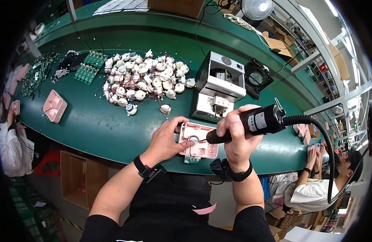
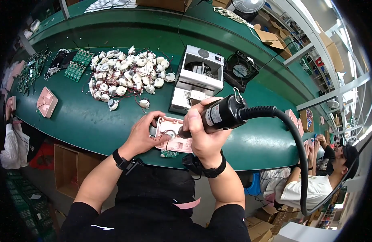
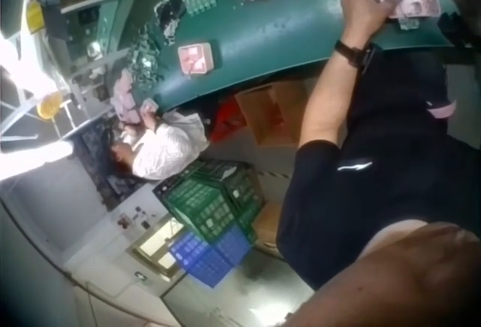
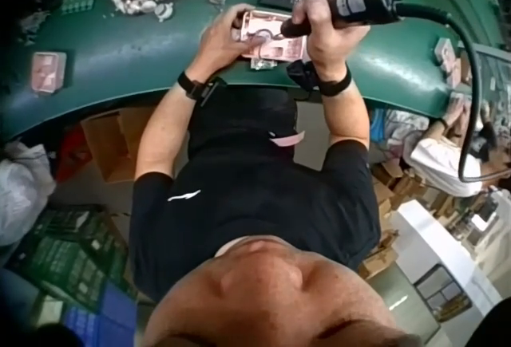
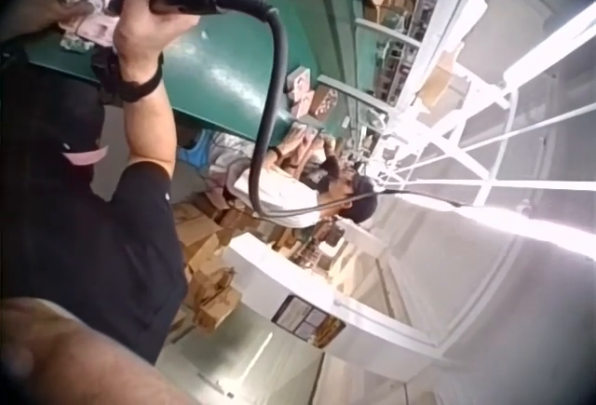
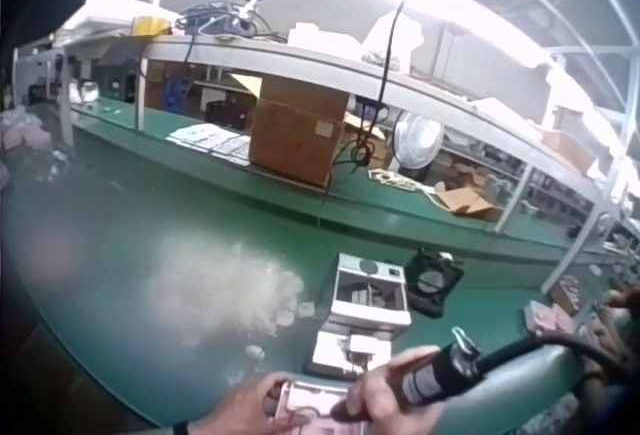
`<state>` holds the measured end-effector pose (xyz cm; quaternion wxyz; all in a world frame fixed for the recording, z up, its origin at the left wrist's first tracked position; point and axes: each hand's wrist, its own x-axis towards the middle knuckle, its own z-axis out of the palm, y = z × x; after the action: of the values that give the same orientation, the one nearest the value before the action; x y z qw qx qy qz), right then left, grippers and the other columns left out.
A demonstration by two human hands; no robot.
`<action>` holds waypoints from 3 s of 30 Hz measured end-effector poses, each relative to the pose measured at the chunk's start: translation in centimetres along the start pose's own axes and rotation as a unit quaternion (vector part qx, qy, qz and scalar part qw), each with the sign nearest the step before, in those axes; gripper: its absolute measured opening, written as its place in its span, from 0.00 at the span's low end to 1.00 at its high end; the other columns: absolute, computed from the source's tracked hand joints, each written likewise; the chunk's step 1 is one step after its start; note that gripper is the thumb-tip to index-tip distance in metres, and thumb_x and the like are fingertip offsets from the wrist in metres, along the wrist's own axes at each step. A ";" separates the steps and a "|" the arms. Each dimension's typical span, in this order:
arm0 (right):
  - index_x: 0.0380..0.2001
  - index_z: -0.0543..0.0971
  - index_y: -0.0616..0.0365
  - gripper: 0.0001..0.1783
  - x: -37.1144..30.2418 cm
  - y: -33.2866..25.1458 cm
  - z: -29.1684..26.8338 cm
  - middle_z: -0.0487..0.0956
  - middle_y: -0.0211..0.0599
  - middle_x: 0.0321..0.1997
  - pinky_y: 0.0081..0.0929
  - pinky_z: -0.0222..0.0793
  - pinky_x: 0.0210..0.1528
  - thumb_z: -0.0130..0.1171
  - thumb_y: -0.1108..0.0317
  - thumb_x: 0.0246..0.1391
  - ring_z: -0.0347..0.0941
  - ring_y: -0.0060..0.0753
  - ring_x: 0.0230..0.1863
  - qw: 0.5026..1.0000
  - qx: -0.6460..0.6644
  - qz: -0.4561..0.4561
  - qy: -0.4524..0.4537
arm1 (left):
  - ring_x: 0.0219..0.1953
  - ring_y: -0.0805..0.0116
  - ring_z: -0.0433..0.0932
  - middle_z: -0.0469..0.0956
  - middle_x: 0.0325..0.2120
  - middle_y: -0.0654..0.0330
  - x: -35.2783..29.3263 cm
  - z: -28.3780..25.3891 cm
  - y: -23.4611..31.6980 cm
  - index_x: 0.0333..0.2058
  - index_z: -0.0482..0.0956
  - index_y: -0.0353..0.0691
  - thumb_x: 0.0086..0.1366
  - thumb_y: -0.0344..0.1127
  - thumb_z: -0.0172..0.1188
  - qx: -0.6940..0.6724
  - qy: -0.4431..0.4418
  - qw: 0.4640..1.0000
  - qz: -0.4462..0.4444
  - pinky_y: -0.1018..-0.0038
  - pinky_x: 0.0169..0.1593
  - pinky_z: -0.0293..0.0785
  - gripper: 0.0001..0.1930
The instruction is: Assemble electronic components into plastic housings using an electric screwdriver.
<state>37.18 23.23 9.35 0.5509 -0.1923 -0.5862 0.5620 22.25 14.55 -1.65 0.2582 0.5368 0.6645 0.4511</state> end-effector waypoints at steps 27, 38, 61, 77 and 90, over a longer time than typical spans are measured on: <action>0.45 0.63 0.58 0.17 -2.2 3.5 -0.9 0.73 0.39 0.27 0.27 0.71 0.24 0.57 0.79 0.57 0.69 0.28 0.19 0.992 -0.094 -0.043 -0.067 | 0.38 0.64 0.76 0.78 0.38 0.62 0.1 0.0 -0.1 0.54 0.73 0.46 0.47 0.42 0.79 0.006 0.004 1.000 0.011 0.66 0.44 0.75 0.36; 0.47 0.65 0.61 0.15 4.5 -1.7 -0.7 0.71 0.36 0.24 0.28 0.70 0.24 0.55 0.76 0.59 0.68 0.29 0.18 0.994 -0.008 -0.106 0.034 | 0.46 0.61 0.78 0.78 0.45 0.59 -0.1 -0.1 0.2 0.56 0.71 0.45 0.49 0.45 0.78 0.027 -0.003 0.999 0.038 0.64 0.51 0.74 0.37; 0.47 0.63 0.59 0.15 -1.1 0.1 3.2 0.71 0.39 0.24 0.30 0.72 0.25 0.55 0.76 0.58 0.68 0.30 0.19 0.997 0.024 -0.011 -0.070 | 0.56 0.54 0.75 0.77 0.53 0.59 -0.5 0.3 -0.4 0.59 0.73 0.47 0.48 0.45 0.78 0.033 0.012 0.998 0.053 0.61 0.58 0.72 0.39; 0.46 0.63 0.57 0.17 -2.0 4.4 2.2 0.73 0.40 0.25 0.30 0.71 0.25 0.55 0.79 0.58 0.69 0.29 0.19 0.992 -0.059 -0.040 -0.103 | 0.53 0.53 0.75 0.77 0.51 0.58 -0.6 0.6 -0.7 0.57 0.72 0.48 0.48 0.46 0.77 0.036 0.035 0.996 0.068 0.60 0.57 0.72 0.38; 0.50 0.65 0.59 0.16 -1.2 -2.1 -2.5 0.69 0.33 0.26 0.26 0.66 0.24 0.55 0.71 0.62 0.66 0.26 0.21 0.980 -0.011 -0.165 0.110 | 0.56 0.51 0.75 0.76 0.53 0.54 -1.4 -0.6 0.1 0.60 0.70 0.44 0.51 0.51 0.75 0.054 0.074 0.995 0.026 0.59 0.60 0.70 0.40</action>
<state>40.50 22.68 10.05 0.6949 -0.1594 -0.5521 0.4323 22.20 13.04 -1.54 0.1666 0.5325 0.6910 0.4596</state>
